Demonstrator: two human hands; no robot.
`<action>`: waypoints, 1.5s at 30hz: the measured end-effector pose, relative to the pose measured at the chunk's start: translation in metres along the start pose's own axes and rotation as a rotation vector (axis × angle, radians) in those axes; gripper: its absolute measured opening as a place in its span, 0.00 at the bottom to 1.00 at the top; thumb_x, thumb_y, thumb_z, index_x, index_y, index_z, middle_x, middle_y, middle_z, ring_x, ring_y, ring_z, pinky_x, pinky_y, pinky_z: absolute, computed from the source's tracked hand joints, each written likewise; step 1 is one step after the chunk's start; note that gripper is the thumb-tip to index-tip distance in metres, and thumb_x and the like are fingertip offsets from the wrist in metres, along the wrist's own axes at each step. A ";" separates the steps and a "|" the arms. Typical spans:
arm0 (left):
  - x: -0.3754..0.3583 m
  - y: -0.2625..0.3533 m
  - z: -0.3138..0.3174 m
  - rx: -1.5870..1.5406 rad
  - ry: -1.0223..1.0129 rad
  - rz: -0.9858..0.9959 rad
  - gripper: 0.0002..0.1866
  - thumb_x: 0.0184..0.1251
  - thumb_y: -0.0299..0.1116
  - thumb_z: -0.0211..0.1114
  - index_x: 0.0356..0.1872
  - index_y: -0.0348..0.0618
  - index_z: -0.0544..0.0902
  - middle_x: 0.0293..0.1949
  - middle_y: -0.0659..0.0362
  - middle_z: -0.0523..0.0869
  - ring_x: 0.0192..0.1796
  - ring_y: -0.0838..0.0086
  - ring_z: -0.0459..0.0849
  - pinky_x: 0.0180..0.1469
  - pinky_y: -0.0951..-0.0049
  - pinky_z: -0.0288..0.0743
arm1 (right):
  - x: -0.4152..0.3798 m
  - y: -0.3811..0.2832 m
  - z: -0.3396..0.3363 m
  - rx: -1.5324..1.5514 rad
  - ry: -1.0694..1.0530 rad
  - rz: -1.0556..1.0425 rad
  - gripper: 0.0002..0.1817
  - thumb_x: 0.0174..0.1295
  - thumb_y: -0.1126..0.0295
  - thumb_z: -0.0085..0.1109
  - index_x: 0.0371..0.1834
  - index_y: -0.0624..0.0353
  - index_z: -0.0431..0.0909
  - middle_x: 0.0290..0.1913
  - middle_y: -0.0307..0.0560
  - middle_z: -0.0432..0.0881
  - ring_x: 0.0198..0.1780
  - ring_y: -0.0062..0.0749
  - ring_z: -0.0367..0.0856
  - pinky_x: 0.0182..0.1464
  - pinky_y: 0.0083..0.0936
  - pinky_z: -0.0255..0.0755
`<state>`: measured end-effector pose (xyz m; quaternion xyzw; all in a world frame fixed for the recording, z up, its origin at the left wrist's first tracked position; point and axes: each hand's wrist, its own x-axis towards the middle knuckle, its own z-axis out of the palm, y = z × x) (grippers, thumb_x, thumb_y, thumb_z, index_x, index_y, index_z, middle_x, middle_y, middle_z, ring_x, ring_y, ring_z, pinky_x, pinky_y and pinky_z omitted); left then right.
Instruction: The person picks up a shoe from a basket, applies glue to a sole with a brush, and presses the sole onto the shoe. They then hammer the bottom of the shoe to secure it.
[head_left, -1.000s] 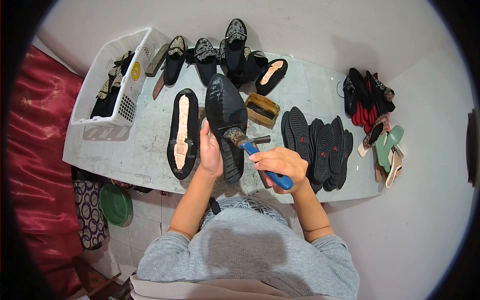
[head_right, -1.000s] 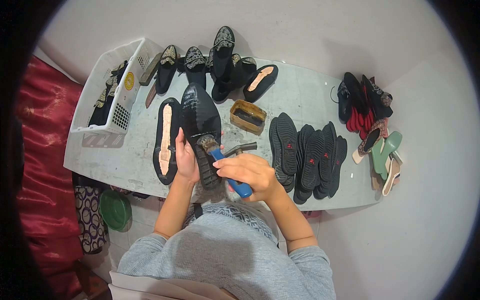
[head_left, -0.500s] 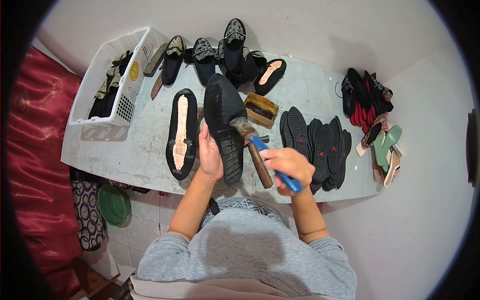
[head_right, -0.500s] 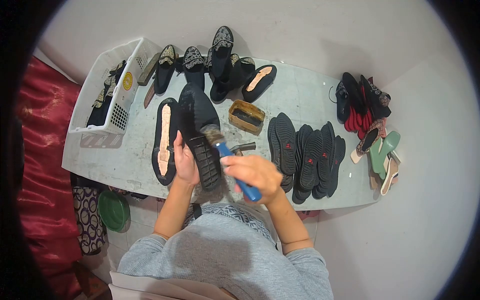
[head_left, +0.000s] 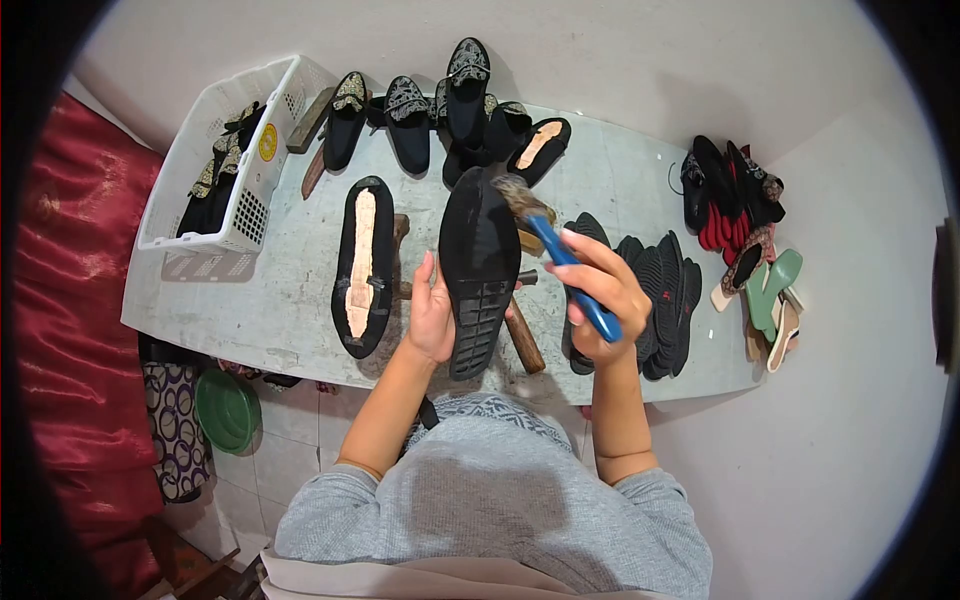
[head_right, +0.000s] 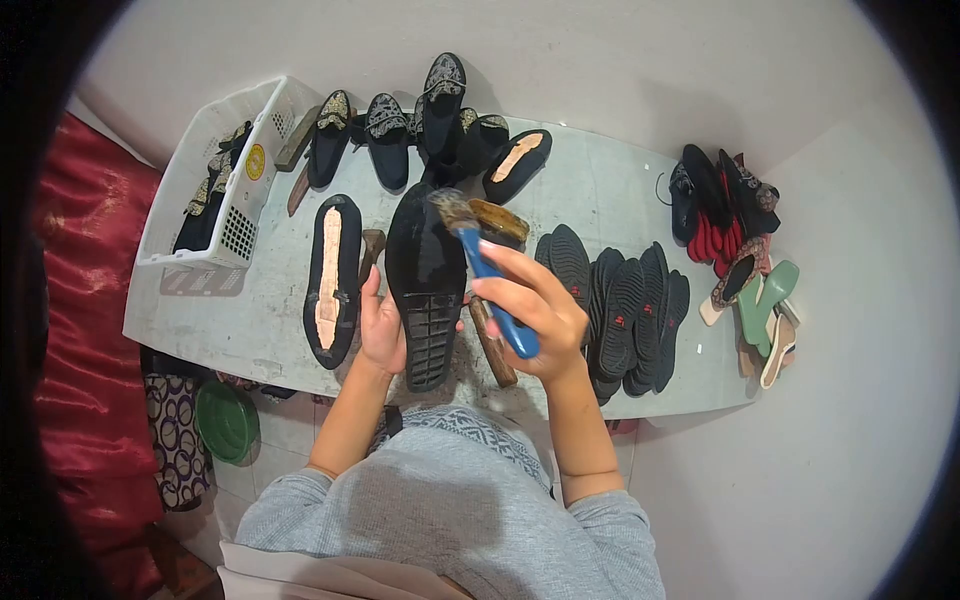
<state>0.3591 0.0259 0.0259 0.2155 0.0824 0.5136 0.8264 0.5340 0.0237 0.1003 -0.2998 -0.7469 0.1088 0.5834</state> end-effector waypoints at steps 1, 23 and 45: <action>0.000 -0.001 -0.003 0.000 -0.002 -0.003 0.32 0.71 0.55 0.28 0.62 0.41 0.65 0.50 0.49 0.79 0.51 0.64 0.79 0.50 0.62 0.76 | 0.003 0.001 0.001 -0.011 -0.075 -0.016 0.13 0.49 0.69 0.65 0.38 0.61 0.80 0.46 0.55 0.81 0.42 0.43 0.83 0.44 0.30 0.77; 0.001 -0.001 0.001 0.077 0.246 -0.022 0.34 0.70 0.59 0.32 0.55 0.39 0.72 0.44 0.52 0.82 0.44 0.65 0.81 0.47 0.67 0.77 | -0.006 -0.006 0.003 0.086 -0.445 -0.176 0.15 0.38 0.73 0.62 0.33 0.59 0.81 0.41 0.51 0.82 0.31 0.36 0.81 0.35 0.29 0.75; -0.004 -0.004 -0.025 0.162 0.081 -0.138 0.35 0.69 0.60 0.30 0.60 0.42 0.68 0.47 0.51 0.80 0.43 0.64 0.82 0.41 0.61 0.79 | 0.012 0.006 -0.002 -0.082 -0.120 -0.225 0.15 0.37 0.75 0.64 0.33 0.61 0.80 0.38 0.50 0.83 0.29 0.37 0.81 0.31 0.25 0.74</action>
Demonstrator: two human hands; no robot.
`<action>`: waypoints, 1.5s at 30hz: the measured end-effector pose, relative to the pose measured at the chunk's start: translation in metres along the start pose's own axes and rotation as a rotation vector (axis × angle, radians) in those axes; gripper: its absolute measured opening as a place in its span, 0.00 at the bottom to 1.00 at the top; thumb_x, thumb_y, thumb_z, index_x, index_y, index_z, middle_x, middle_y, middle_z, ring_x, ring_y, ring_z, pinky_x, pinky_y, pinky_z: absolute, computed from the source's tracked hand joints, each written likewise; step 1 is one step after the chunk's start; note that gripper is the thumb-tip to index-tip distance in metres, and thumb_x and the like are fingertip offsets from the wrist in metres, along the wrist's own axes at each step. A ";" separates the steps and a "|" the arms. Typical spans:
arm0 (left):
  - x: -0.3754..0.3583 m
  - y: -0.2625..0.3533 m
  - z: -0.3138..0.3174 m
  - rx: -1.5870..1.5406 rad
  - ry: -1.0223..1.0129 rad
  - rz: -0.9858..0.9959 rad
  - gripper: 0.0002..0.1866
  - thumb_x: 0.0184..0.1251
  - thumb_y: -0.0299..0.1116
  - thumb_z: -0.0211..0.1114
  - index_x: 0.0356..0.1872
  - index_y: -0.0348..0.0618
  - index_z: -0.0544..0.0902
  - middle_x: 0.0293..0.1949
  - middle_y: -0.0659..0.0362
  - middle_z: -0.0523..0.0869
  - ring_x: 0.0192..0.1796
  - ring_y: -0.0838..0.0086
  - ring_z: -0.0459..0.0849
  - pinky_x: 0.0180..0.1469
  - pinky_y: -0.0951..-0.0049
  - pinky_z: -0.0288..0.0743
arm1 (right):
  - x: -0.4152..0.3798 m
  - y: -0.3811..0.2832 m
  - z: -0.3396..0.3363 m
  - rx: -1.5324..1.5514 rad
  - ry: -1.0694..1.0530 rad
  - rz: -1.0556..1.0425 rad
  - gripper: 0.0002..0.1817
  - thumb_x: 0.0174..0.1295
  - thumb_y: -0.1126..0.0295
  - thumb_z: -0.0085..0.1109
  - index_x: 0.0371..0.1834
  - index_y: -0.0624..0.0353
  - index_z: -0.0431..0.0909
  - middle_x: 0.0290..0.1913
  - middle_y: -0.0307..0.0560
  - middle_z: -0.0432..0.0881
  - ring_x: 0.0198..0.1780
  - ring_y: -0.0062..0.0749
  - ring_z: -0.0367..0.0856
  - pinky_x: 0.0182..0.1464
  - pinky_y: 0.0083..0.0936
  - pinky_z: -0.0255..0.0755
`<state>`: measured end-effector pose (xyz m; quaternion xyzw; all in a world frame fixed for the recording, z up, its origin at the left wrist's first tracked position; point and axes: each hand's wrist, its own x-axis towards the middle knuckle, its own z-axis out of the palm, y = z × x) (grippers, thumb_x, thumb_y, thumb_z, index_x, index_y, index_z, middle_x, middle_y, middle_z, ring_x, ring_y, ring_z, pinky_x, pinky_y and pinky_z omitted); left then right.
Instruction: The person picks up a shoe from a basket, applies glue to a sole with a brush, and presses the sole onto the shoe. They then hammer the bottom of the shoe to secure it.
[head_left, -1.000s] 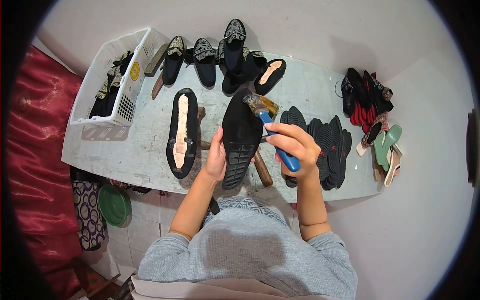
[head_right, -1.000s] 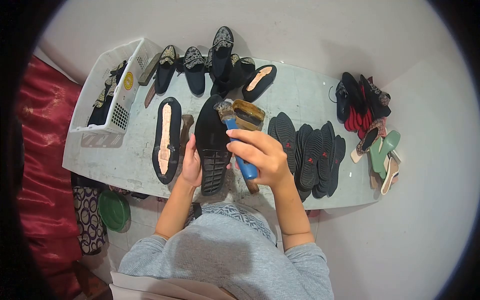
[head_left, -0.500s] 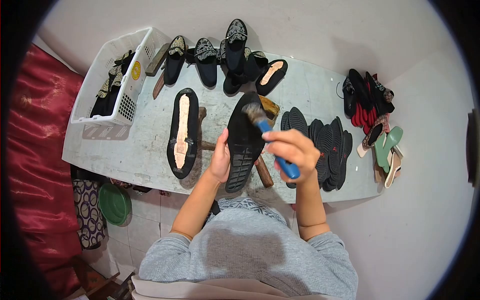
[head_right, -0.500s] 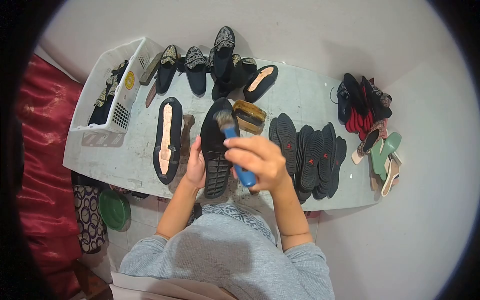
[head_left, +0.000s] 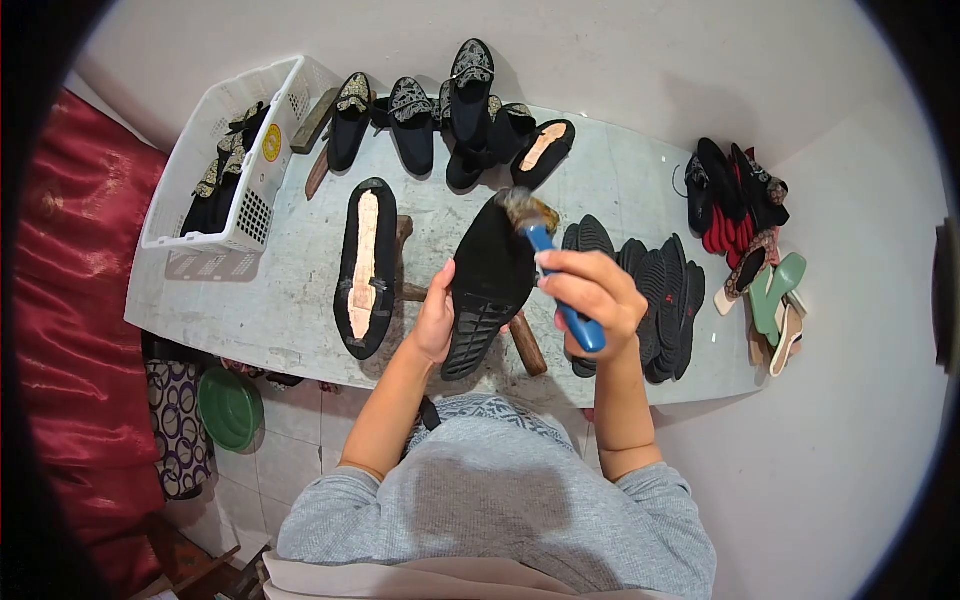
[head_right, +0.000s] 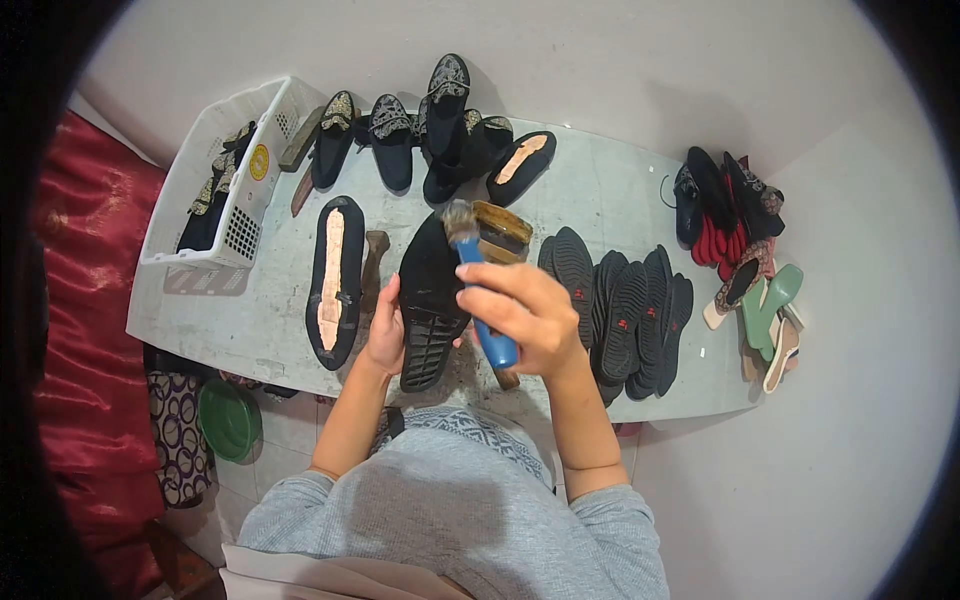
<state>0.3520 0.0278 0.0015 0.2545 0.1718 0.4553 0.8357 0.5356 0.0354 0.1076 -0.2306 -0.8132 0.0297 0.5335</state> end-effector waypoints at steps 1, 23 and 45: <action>0.000 0.001 -0.002 0.001 0.001 0.004 0.35 0.69 0.60 0.30 0.60 0.42 0.68 0.47 0.51 0.80 0.43 0.64 0.82 0.41 0.61 0.79 | -0.002 -0.004 -0.001 0.047 -0.041 0.041 0.16 0.36 0.76 0.64 0.34 0.61 0.80 0.39 0.50 0.82 0.30 0.37 0.81 0.32 0.25 0.74; -0.002 0.005 0.005 0.021 0.049 0.019 0.34 0.71 0.58 0.30 0.56 0.38 0.71 0.43 0.51 0.82 0.37 0.68 0.82 0.39 0.68 0.79 | -0.006 0.011 0.006 0.009 0.184 0.218 0.15 0.40 0.81 0.61 0.36 0.62 0.79 0.41 0.51 0.82 0.38 0.42 0.83 0.37 0.27 0.77; 0.001 0.019 -0.003 0.016 0.092 0.104 0.34 0.71 0.58 0.30 0.54 0.38 0.72 0.42 0.51 0.82 0.39 0.67 0.83 0.39 0.69 0.78 | -0.021 -0.007 0.010 0.212 -0.046 0.192 0.10 0.47 0.74 0.59 0.33 0.63 0.80 0.34 0.51 0.83 0.35 0.40 0.83 0.38 0.27 0.77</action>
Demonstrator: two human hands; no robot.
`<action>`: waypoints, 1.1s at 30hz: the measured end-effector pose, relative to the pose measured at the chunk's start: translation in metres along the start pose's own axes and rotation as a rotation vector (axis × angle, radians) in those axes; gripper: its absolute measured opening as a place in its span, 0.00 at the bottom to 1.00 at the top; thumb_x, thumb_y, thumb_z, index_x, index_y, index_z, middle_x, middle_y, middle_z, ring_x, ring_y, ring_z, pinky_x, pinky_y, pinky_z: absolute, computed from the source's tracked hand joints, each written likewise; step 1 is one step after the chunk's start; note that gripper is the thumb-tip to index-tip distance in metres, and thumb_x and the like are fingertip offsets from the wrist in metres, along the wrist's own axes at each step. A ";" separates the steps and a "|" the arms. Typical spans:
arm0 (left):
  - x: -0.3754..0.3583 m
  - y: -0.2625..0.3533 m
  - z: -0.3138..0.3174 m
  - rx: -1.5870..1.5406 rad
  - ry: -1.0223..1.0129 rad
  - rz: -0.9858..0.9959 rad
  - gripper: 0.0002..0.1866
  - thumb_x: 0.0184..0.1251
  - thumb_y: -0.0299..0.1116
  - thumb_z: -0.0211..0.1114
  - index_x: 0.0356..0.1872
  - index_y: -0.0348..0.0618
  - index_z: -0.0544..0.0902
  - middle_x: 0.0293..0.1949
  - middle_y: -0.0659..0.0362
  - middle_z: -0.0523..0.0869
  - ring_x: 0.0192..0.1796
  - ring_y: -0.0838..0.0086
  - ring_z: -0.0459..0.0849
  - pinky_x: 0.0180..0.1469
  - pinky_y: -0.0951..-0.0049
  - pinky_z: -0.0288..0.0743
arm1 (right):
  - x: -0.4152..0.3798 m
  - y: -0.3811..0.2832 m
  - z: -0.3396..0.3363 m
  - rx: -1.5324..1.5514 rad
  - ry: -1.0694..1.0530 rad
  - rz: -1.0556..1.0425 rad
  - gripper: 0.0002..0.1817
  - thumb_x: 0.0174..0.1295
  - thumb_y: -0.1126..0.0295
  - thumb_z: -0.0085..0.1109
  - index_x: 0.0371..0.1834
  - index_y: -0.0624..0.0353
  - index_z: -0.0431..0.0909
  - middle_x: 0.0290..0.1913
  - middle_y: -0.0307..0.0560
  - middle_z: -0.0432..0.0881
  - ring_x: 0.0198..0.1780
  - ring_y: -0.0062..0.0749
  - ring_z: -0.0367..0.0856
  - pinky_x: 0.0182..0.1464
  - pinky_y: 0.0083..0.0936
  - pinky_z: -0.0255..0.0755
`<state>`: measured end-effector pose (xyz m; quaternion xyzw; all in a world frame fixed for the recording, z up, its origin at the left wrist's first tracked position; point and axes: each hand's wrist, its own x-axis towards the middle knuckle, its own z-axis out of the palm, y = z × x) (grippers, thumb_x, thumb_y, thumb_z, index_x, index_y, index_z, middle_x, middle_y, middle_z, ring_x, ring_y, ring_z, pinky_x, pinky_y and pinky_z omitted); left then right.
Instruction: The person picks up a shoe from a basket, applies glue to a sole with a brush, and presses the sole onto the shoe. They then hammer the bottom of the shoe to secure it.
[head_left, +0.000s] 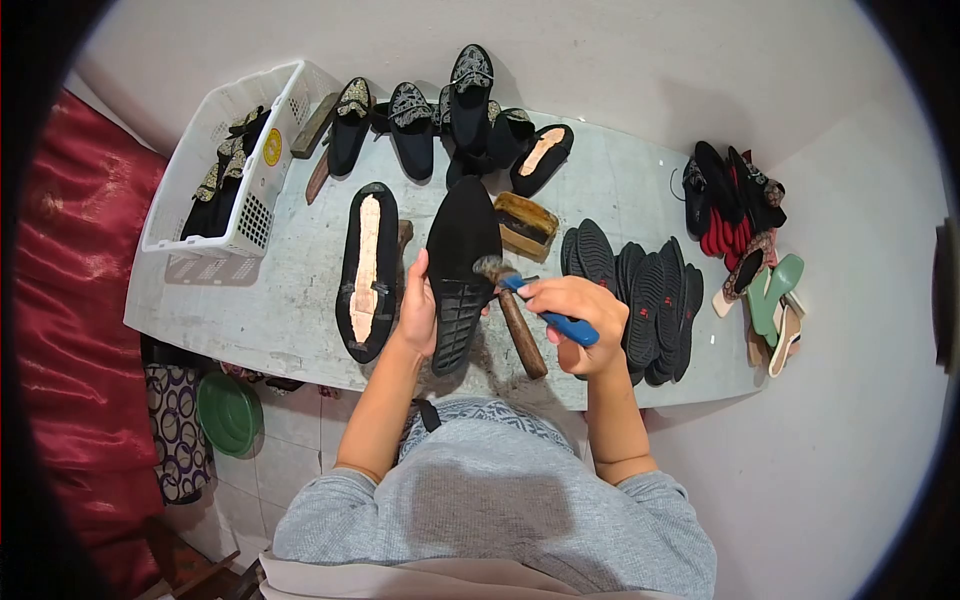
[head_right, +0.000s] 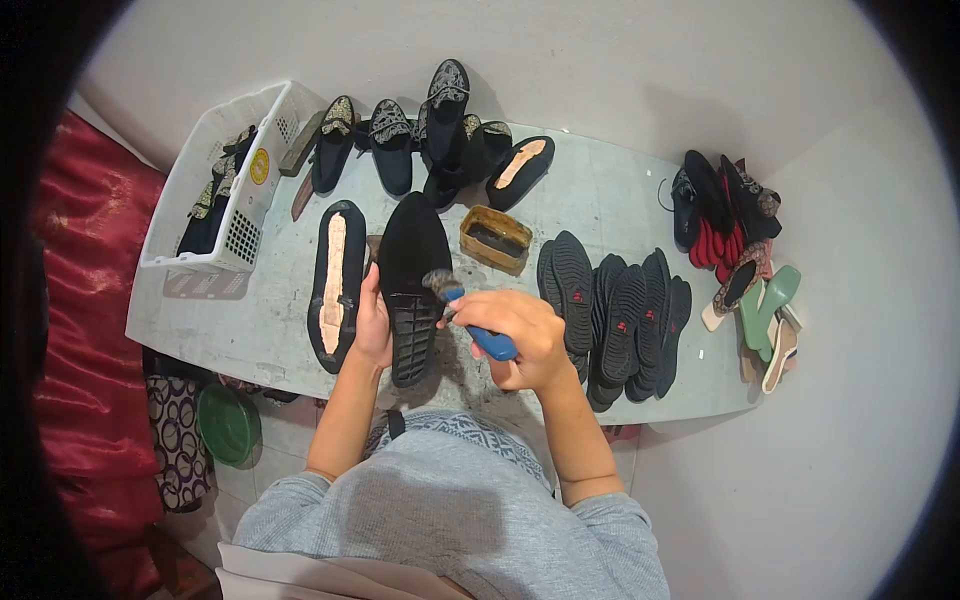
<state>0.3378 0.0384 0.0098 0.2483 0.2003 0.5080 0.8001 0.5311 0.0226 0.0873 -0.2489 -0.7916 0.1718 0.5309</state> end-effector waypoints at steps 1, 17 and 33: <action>0.000 0.000 -0.001 -0.003 -0.044 0.015 0.34 0.71 0.58 0.30 0.54 0.38 0.72 0.42 0.51 0.82 0.39 0.67 0.83 0.39 0.68 0.78 | 0.000 0.000 0.000 -0.001 0.000 0.001 0.10 0.47 0.74 0.59 0.33 0.63 0.80 0.34 0.51 0.83 0.35 0.40 0.83 0.38 0.27 0.77; 0.007 0.003 0.011 -0.055 -0.016 0.118 0.32 0.71 0.57 0.32 0.53 0.40 0.72 0.40 0.52 0.83 0.39 0.67 0.83 0.39 0.68 0.78 | 0.008 -0.002 -0.002 -0.069 0.012 -0.050 0.08 0.53 0.70 0.58 0.32 0.64 0.79 0.33 0.53 0.83 0.34 0.40 0.84 0.36 0.25 0.77; 0.011 0.003 0.017 -0.080 0.031 0.144 0.31 0.70 0.57 0.33 0.54 0.42 0.71 0.42 0.53 0.82 0.39 0.66 0.83 0.41 0.67 0.80 | 0.000 -0.008 0.025 -0.051 -0.052 -0.083 0.15 0.42 0.75 0.65 0.37 0.57 0.79 0.44 0.48 0.81 0.34 0.39 0.81 0.37 0.29 0.76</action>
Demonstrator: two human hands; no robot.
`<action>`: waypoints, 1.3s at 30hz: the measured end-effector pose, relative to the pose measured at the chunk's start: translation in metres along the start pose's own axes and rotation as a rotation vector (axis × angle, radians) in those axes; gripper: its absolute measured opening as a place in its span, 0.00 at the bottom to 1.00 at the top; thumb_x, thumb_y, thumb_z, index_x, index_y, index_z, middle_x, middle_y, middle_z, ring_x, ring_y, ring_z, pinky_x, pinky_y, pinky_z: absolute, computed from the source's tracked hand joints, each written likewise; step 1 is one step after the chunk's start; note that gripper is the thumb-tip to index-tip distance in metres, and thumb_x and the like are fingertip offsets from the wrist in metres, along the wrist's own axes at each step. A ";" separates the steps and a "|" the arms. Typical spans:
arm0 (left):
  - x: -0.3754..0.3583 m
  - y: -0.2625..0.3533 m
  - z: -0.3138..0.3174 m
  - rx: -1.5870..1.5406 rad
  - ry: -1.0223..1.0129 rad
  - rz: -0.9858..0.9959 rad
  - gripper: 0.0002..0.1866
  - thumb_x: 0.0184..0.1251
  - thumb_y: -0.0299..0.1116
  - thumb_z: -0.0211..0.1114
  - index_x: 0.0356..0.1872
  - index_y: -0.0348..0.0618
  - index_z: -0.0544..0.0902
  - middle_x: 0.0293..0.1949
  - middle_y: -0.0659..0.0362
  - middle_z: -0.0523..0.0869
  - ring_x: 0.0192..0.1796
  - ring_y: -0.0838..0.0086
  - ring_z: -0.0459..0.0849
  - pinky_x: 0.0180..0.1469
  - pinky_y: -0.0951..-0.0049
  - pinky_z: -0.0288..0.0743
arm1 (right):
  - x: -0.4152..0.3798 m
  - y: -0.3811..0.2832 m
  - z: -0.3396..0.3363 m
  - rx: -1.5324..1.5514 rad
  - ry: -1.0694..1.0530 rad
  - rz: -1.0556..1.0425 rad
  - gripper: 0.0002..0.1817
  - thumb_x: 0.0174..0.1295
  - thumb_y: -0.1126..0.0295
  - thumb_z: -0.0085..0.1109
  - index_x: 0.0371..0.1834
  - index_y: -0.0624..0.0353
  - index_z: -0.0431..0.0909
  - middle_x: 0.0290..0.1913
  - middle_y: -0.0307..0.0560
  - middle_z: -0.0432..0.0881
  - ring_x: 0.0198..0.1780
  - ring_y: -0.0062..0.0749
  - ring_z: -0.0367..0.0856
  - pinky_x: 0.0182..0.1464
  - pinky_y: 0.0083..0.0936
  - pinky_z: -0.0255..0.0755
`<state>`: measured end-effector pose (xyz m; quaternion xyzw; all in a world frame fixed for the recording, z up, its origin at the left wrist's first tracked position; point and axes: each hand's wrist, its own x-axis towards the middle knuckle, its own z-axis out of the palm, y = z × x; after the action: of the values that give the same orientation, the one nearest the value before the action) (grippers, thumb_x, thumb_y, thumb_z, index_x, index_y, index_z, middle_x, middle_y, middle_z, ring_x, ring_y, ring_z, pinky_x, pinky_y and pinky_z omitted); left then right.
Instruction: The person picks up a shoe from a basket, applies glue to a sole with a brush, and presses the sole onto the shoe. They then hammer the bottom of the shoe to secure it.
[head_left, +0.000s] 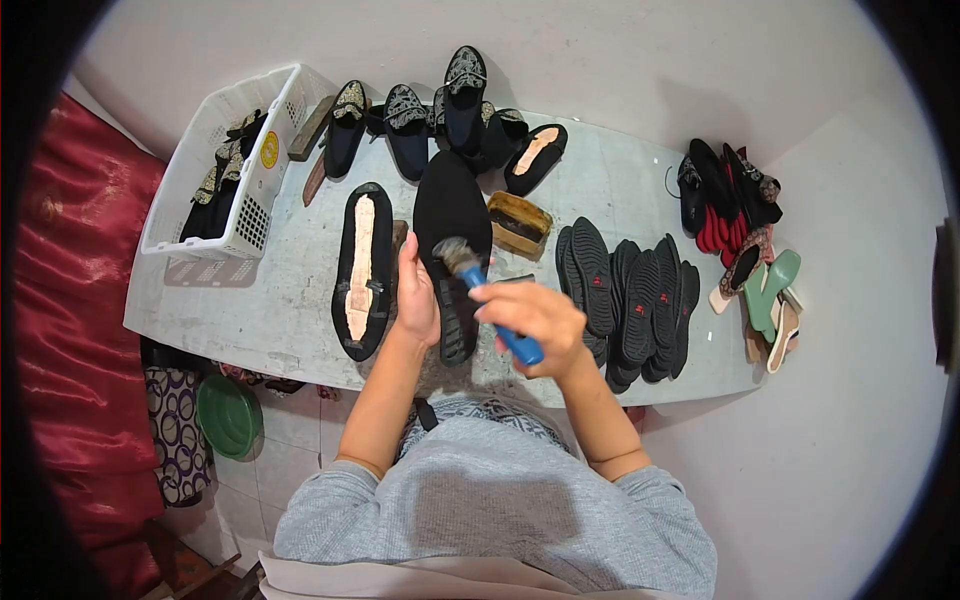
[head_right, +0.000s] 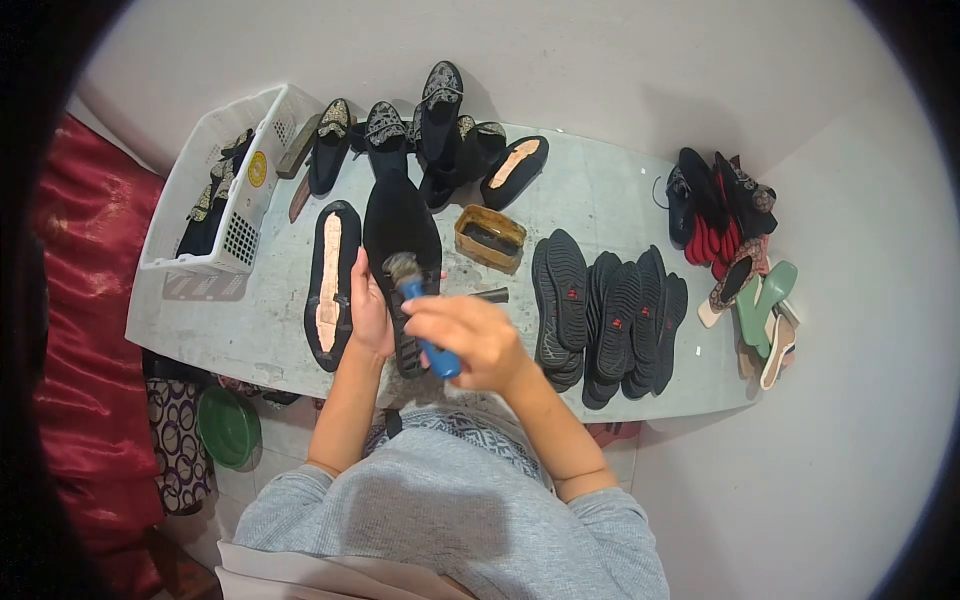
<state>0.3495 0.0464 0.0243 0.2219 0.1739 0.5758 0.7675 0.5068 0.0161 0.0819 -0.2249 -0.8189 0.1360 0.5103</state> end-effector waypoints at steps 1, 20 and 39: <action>0.000 0.001 0.000 0.002 -0.028 0.009 0.31 0.70 0.58 0.33 0.55 0.43 0.71 0.43 0.53 0.81 0.40 0.63 0.83 0.42 0.65 0.80 | -0.001 -0.004 0.000 0.004 -0.033 0.009 0.15 0.42 0.75 0.65 0.37 0.58 0.79 0.43 0.48 0.82 0.35 0.39 0.82 0.38 0.29 0.76; -0.002 -0.001 0.008 -0.124 0.295 0.156 0.33 0.69 0.61 0.32 0.54 0.43 0.72 0.45 0.52 0.82 0.40 0.63 0.83 0.42 0.63 0.79 | -0.012 -0.001 0.002 -0.109 0.113 -0.017 0.15 0.41 0.73 0.63 0.36 0.62 0.79 0.40 0.50 0.82 0.29 0.37 0.80 0.30 0.27 0.73; -0.005 0.003 0.008 -0.089 0.110 0.059 0.33 0.69 0.59 0.35 0.54 0.41 0.72 0.42 0.51 0.83 0.38 0.63 0.84 0.40 0.64 0.80 | -0.010 0.004 -0.002 0.082 0.224 0.058 0.09 0.55 0.71 0.60 0.38 0.63 0.79 0.43 0.54 0.82 0.39 0.41 0.84 0.40 0.29 0.78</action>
<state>0.3505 0.0415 0.0327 0.1607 0.1835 0.6165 0.7486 0.5135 0.0143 0.0732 -0.2413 -0.7436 0.1582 0.6032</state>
